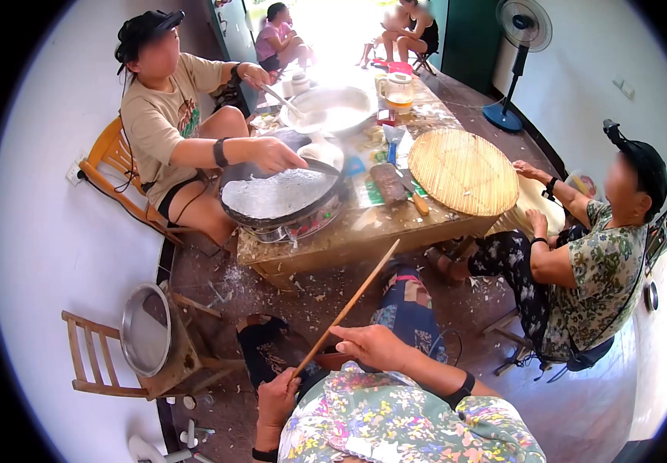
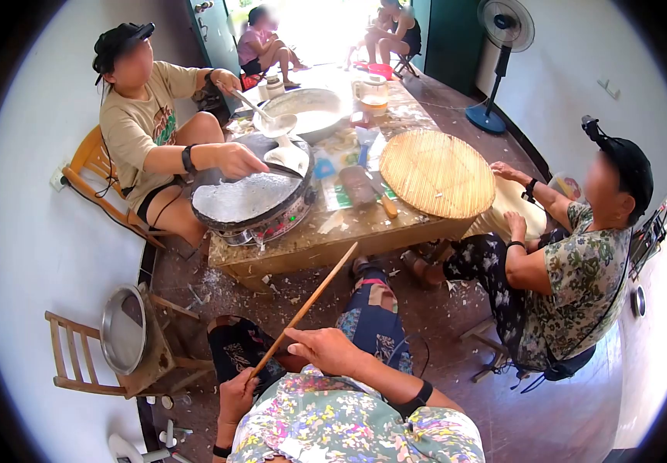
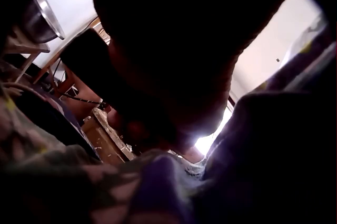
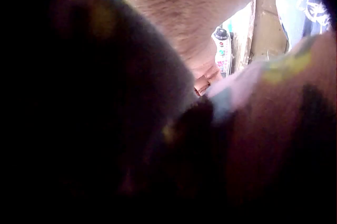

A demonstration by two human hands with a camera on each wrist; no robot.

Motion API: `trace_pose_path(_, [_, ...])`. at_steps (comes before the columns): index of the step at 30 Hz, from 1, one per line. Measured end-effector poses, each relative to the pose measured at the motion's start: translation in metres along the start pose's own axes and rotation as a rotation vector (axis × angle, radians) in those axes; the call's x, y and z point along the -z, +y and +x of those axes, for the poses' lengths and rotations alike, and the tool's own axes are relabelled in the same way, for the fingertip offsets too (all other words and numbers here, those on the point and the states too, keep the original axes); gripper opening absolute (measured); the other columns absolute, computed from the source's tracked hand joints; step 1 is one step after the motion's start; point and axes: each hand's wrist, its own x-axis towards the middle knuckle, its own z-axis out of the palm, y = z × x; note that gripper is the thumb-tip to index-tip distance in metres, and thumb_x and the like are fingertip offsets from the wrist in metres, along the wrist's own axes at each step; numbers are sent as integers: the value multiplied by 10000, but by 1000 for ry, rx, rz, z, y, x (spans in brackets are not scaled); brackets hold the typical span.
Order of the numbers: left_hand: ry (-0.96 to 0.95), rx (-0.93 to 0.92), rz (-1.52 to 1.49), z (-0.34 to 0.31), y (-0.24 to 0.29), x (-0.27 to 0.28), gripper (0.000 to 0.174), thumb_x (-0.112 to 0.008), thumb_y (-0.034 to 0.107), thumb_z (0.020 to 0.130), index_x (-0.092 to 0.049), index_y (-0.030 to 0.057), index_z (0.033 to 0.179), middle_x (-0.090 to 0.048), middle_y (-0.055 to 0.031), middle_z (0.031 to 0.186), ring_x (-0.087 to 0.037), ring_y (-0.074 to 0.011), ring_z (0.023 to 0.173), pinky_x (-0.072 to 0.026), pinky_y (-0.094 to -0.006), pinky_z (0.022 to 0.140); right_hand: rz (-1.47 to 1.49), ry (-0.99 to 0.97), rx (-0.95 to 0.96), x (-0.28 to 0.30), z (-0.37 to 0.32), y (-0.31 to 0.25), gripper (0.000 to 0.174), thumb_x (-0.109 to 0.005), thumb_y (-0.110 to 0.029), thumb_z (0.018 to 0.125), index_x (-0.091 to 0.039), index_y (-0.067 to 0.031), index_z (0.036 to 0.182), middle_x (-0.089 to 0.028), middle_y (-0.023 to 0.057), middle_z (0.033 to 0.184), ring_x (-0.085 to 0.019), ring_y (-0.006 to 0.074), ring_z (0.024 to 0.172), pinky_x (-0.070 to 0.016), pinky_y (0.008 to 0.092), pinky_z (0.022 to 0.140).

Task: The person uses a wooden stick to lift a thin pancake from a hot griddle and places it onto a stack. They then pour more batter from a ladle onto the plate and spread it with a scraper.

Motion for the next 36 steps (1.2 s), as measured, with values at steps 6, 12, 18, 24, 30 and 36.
trace_pose_path(6, [-94, -12, 12, 4, 0, -4, 147, -630, 168, 892, -648, 94, 1018, -682, -131, 819, -669, -317, 710, -502, -386, 593, 13, 36, 19, 3, -2, 4, 307, -570, -318, 947, -656, -78, 1117, -692, 162, 980, -662, 374, 870, -521, 461, 731])
trace_pose_path(12, [-102, -4, 65, 7, 8, -4, 161, -632, 168, 894, -644, 88, 1033, -681, -136, 837, -671, -319, 721, -506, -384, 601, 43, 25, 44, 4, -5, 14, 273, -563, -297, 947, -658, -72, 1070, -680, 151, 905, -653, 377, 833, -512, 470, 710])
trace_pose_path(18, [-148, 4, 70, 15, 12, -6, 164, -633, 166, 896, -644, 85, 1039, -681, -137, 846, -668, -326, 721, -507, -387, 598, 47, 4, 36, 13, -6, 18, 261, -559, -283, 946, -654, -67, 1058, -675, 158, 899, -648, 386, 837, -510, 477, 709])
trace_pose_path(24, [-138, -38, 49, 25, 15, -10, 149, -629, 155, 895, -637, 82, 1025, -661, -152, 826, -654, -345, 720, -501, -396, 593, 22, 5, 12, 15, -7, 25, 255, -554, -285, 948, -650, -69, 1041, -677, 155, 912, -648, 384, 847, -511, 477, 709])
trace_pose_path(30, [-138, -29, 75, 24, -1, -11, 160, -640, 184, 883, -662, 93, 1013, -621, -193, 759, -646, -380, 705, -496, -421, 598, 52, 22, 65, 6, -4, 33, 275, -559, -310, 948, -631, -84, 1085, -681, 159, 916, -648, 386, 863, -519, 466, 721])
trace_pose_path(36, [-146, -8, 82, 27, 7, -6, 242, -663, 216, 866, -632, 74, 1060, -671, -178, 853, -663, -364, 761, -510, -424, 619, 73, -34, 41, -5, -4, 28, 288, -561, -331, 950, -637, -93, 1094, -682, 172, 949, -647, 390, 873, -515, 477, 728])
